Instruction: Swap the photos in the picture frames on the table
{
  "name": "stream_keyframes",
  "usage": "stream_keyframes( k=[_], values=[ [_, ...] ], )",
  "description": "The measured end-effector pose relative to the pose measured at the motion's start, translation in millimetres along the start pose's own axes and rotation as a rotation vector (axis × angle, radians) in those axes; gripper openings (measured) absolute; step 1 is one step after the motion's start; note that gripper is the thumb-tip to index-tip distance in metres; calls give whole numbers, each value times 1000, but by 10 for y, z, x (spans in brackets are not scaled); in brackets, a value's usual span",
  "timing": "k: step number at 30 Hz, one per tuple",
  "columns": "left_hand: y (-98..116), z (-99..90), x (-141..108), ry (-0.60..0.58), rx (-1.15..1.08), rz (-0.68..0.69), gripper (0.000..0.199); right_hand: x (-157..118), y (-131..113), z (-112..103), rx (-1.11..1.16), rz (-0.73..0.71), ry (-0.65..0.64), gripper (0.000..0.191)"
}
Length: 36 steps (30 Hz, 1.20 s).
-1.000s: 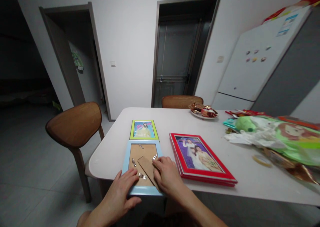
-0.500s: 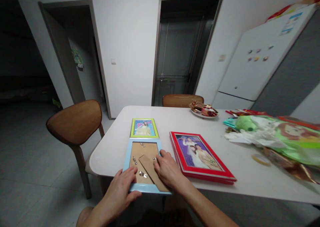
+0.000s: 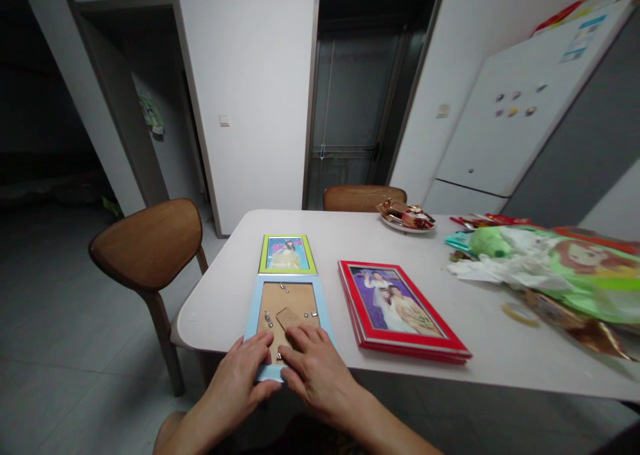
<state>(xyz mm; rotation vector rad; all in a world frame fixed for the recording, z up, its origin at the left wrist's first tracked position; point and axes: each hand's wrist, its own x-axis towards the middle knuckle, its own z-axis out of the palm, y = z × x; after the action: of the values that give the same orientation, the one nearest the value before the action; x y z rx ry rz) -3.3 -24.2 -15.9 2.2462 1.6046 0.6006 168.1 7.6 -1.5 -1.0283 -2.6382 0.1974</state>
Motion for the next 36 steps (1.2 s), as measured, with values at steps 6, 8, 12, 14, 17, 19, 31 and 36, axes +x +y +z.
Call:
stream_keyframes(
  k=[6, 8, 12, 14, 17, 19, 31, 36],
  values=[
    [-8, -6, -15, 9, -39, 8, 36, -87, 20, -49, 17, -32, -73, 33],
    [-7, -18, -17, 1, -55, -3, 44, -112, 9, -66, 36, -40, -85, 36],
    [-13, -21, -11, 1, -67, -13, 49, -93, 14, -75, 91, -32, -39, 30],
    [-20, -9, -8, 2, -64, -3, 49, -6, 39, -49, 124, 2, 12, 29],
    [-28, 5, -8, 4, -58, 8, 52, 232, 83, 22, 126, 55, 59, 29],
    [-30, 2, -12, 10, -60, 16, 49, 412, 97, 72, 78, 77, 45, 27],
    [-66, -8, -31, 43, -108, 33, 39, 622, 51, 159, 75, 3, 13, 21],
    [-60, -19, -40, 39, -112, 18, 50, 792, 253, 174, 193, 258, 92, 22]
  ],
)
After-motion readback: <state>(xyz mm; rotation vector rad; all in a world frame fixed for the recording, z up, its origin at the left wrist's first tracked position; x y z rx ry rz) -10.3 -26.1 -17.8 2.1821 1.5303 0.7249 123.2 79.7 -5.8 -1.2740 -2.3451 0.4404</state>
